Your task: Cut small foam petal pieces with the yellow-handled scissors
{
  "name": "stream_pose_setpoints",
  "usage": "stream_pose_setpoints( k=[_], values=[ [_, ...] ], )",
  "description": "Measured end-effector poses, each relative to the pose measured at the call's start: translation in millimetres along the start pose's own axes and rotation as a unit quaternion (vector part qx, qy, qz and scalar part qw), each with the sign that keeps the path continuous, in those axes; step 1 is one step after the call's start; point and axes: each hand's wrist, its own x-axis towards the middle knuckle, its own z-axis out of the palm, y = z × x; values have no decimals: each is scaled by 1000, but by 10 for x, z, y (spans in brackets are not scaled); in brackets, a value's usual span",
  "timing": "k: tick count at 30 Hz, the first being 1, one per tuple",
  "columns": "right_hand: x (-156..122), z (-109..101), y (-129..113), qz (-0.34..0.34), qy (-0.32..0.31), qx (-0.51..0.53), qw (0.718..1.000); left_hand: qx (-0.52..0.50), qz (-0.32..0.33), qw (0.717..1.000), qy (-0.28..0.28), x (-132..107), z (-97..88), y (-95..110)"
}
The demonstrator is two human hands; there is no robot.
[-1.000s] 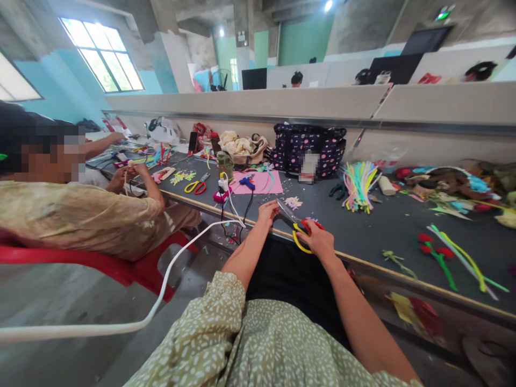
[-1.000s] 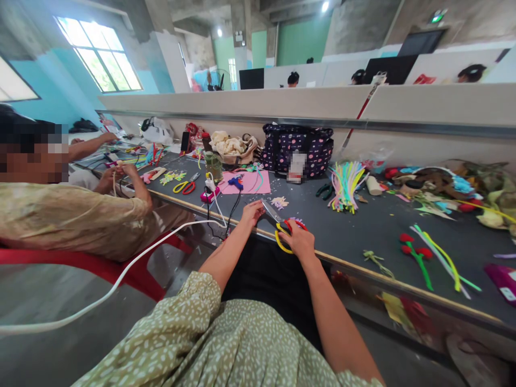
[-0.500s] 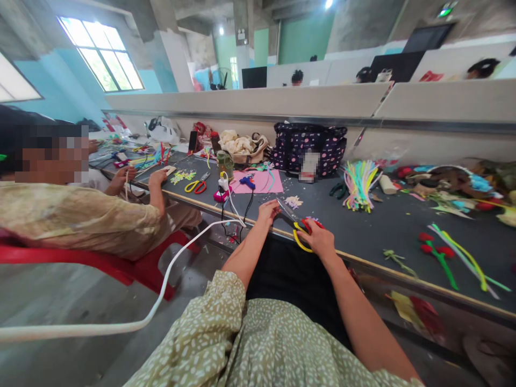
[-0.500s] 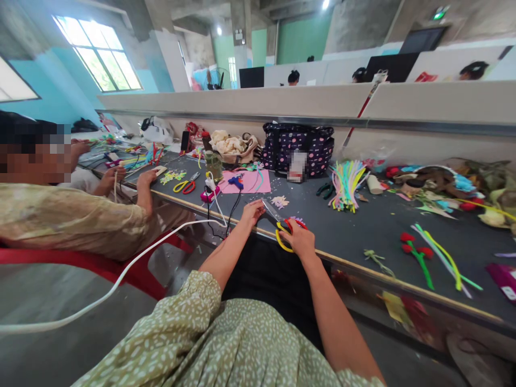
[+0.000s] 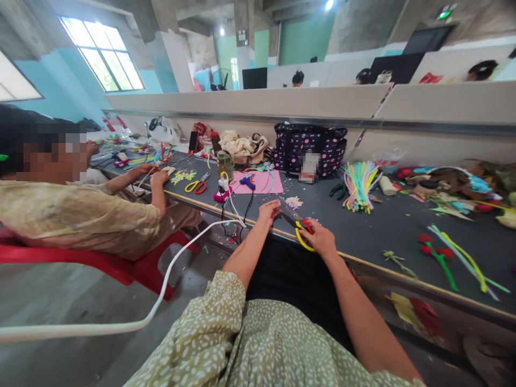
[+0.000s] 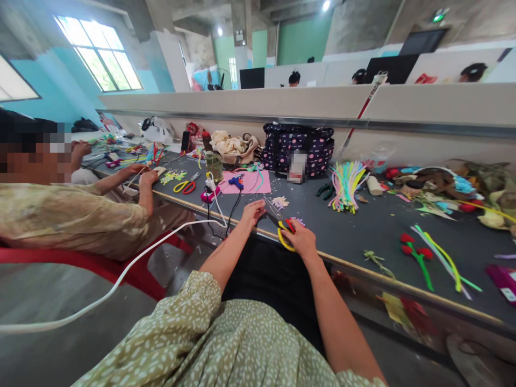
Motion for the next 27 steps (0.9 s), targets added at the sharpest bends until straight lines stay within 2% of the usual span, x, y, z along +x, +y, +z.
stream_pose_setpoints(
  k=[3,7,11,17,21,27],
  values=[
    [22,-24,-3,34,-8,33,999,-11,-3,1000,1,2,-6,0],
    [26,-98,-74,49,-33,9,998,-25,-2,1000,-7,2,-25,-1],
    [22,-164,-125,59,-45,34,997,-29,2,999,-21,-12,-25,2],
    [-56,-158,-128,57,-9,8,998,-16,13,1000,-24,-15,-23,-19],
    [-77,-129,-6,79,12,-11,997,12,23,999,-18,-20,-14,-29],
    [20,-95,219,95,17,151,984,139,61,988,30,18,180,-89]
  ],
)
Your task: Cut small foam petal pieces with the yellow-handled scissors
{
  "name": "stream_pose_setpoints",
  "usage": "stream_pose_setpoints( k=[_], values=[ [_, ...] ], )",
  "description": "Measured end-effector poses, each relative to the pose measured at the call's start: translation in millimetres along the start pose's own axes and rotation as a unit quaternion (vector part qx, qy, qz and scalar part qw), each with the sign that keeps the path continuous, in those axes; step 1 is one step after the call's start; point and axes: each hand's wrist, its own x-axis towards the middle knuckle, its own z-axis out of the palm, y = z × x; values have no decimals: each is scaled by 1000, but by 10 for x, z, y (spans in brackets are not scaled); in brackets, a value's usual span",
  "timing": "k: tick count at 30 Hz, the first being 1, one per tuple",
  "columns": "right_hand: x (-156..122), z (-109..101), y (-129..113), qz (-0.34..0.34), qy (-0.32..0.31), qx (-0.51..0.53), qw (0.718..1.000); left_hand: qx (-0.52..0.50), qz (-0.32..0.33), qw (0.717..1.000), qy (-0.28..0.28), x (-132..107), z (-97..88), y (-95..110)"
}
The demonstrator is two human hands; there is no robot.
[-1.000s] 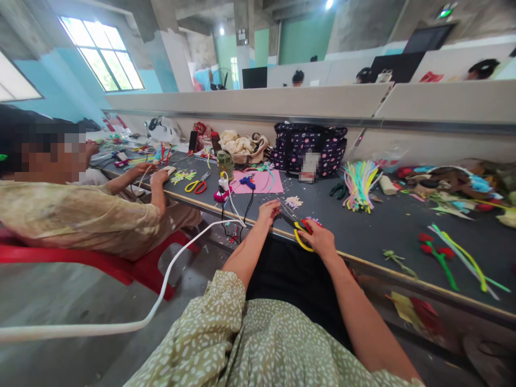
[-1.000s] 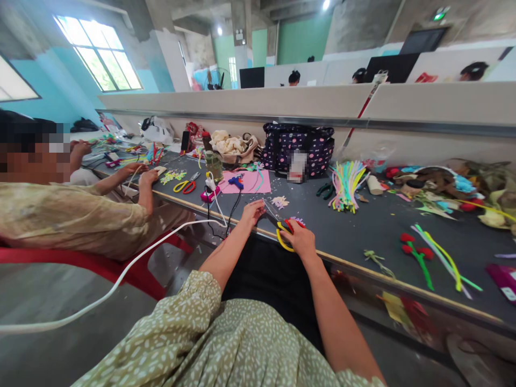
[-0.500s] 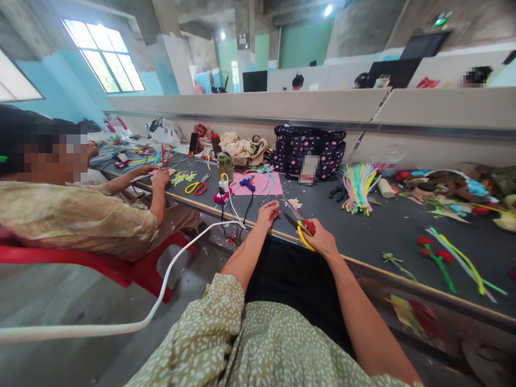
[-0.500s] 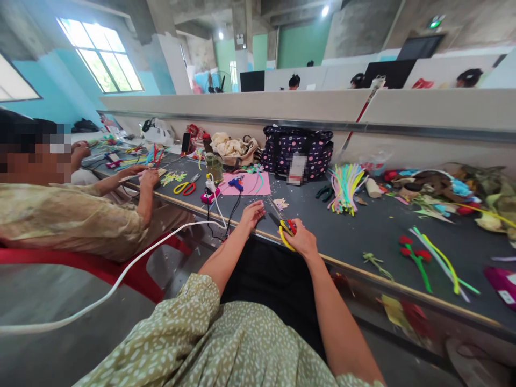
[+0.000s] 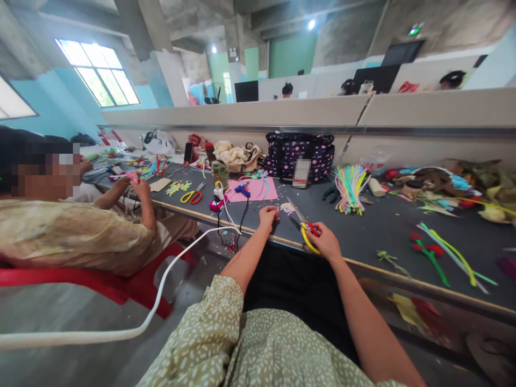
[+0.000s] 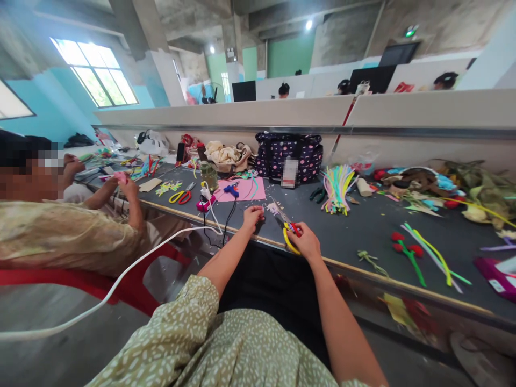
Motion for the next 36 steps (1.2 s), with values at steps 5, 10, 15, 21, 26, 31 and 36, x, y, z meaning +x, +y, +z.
stream_pose_setpoints(
  k=[5,10,15,21,26,31,36],
  values=[
    [36,2,-6,-2,-6,72,997,76,36,996,2,100,236,38],
    [38,20,-31,23,28,122,992,63,48,996,-35,116,208,49],
    [48,45,-18,32,35,210,976,111,88,990,-17,47,61,-61],
    [57,50,-14,49,35,226,972,203,128,969,53,33,35,59],
    [62,-3,-79,87,60,348,931,215,225,947,79,-65,30,126],
    [43,-88,-166,129,66,398,906,257,215,937,-97,-192,169,11],
    [23,-99,-204,127,66,394,908,326,179,915,-155,-237,297,-75]
  ],
)
